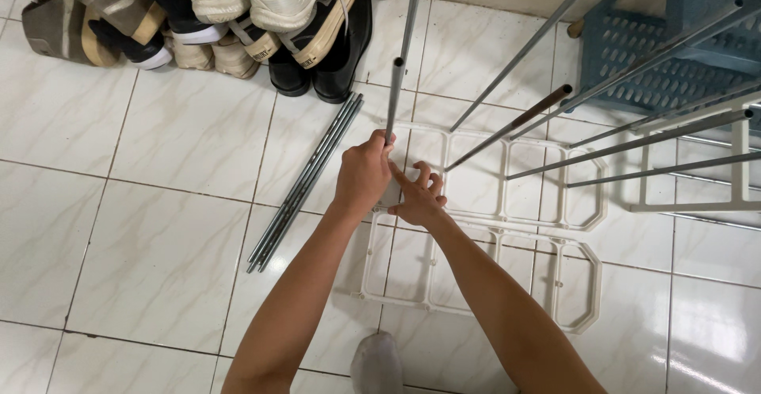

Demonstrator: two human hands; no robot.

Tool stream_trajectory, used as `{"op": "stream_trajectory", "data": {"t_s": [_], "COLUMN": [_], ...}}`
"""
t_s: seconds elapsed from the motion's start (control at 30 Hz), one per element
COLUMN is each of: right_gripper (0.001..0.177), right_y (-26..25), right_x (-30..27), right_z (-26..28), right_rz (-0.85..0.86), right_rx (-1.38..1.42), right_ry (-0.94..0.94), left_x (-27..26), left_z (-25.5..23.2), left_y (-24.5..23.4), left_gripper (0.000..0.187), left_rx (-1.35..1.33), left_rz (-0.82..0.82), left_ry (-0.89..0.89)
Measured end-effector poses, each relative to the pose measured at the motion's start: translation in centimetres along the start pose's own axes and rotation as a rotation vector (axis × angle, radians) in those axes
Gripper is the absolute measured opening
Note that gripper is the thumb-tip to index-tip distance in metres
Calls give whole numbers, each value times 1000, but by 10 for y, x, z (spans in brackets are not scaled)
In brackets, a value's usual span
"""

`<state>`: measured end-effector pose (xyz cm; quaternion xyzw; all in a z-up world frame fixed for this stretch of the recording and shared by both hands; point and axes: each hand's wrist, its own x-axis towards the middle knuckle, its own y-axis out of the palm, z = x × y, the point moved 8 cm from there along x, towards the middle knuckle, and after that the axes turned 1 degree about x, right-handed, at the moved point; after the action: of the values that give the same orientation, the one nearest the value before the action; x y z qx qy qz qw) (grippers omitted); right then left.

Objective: The person assembles a shoe rack by inserting metal poles into a white plastic base frame. They systematically place each pole into designated slots and then attach a second plastic frame on top to complete the structure.

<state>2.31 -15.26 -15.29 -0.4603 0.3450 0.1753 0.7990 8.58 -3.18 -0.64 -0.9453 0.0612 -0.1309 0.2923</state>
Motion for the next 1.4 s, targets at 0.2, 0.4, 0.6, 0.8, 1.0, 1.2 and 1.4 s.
{"op": "stream_trajectory", "data": {"t_s": [0.2,0.4,0.6,0.8,1.0,1.2,1.4], "right_gripper": [105,105,104,104,104,103,84], "right_y": [4,3,2,4,5,8,7], "right_x": [4,4,5,5,8,7,6], "right_z": [-3,-4,-3,-4,-5,-8,-12], "right_rz": [-9,-11,-12,-14,2,-76,-163], "right_rx": [-19,-15,-11,-13,-6,38,80], "right_ry": [7,8,4,3,3,-50,-87], "left_x": [13,17,17,11,-4,-6,2], "left_z": [-4,7,20,38,47,34,28], "left_y": [-2,8,19,31,32,32,27], "left_gripper": [28,30,14,12,11,9,8], "left_rx": [-100,-44,11,108,47,133,59], "left_rz": [286,462,416,338,92,39,242], "left_ry": [-100,-160,-108,-46,82,42,-97]}}
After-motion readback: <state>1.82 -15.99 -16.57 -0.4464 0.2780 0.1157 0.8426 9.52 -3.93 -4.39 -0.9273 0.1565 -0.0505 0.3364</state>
